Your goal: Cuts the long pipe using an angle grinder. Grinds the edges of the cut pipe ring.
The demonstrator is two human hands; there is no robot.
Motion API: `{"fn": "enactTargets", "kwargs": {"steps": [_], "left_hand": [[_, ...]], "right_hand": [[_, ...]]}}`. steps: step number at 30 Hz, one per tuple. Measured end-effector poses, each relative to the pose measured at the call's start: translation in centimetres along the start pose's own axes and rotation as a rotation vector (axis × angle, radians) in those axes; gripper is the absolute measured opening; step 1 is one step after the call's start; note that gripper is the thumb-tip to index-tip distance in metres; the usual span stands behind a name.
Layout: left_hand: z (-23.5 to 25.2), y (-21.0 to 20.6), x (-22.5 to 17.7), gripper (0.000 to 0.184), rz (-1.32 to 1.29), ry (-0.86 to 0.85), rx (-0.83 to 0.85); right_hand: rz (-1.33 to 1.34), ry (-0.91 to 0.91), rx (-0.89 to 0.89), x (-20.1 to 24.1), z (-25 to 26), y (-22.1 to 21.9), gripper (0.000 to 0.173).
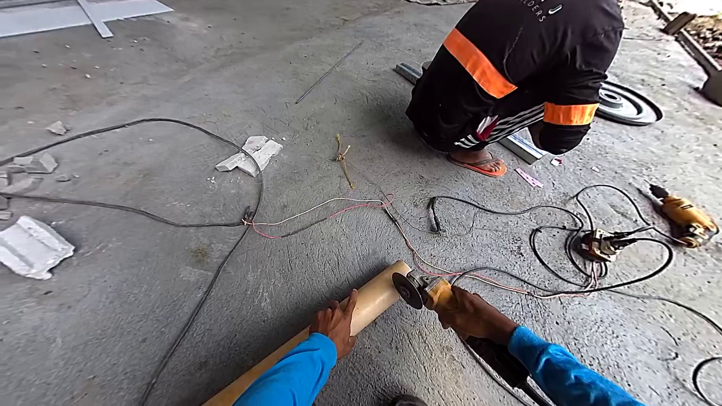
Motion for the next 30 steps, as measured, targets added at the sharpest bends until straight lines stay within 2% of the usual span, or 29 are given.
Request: {"fn": "enactTargets", "kwargs": {"steps": [13, 30], "left_hand": [[0.0, -0.3, -0.1, 0.109, -0.005, 0.009, -0.019], [0.0, -1.1, -0.6, 0.106, 0.029, 0.025, -0.02]], "right_hand": [[-0.028, -0.016, 0.011, 0.2, 0.6, -0.5, 0.078], [-0.022, -0.01, -0.003, 1.8, 0.9, 0.2, 0.074]]}}
Point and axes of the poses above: each hand's wrist, its own z-axis towards the middle knuckle, its own y-axis out of the back of the hand, x = y × z, the point moved 4 cm from there along z, towards the middle knuckle, and after that the axes turned 4 degrees about -x, right-handed, at the moved point
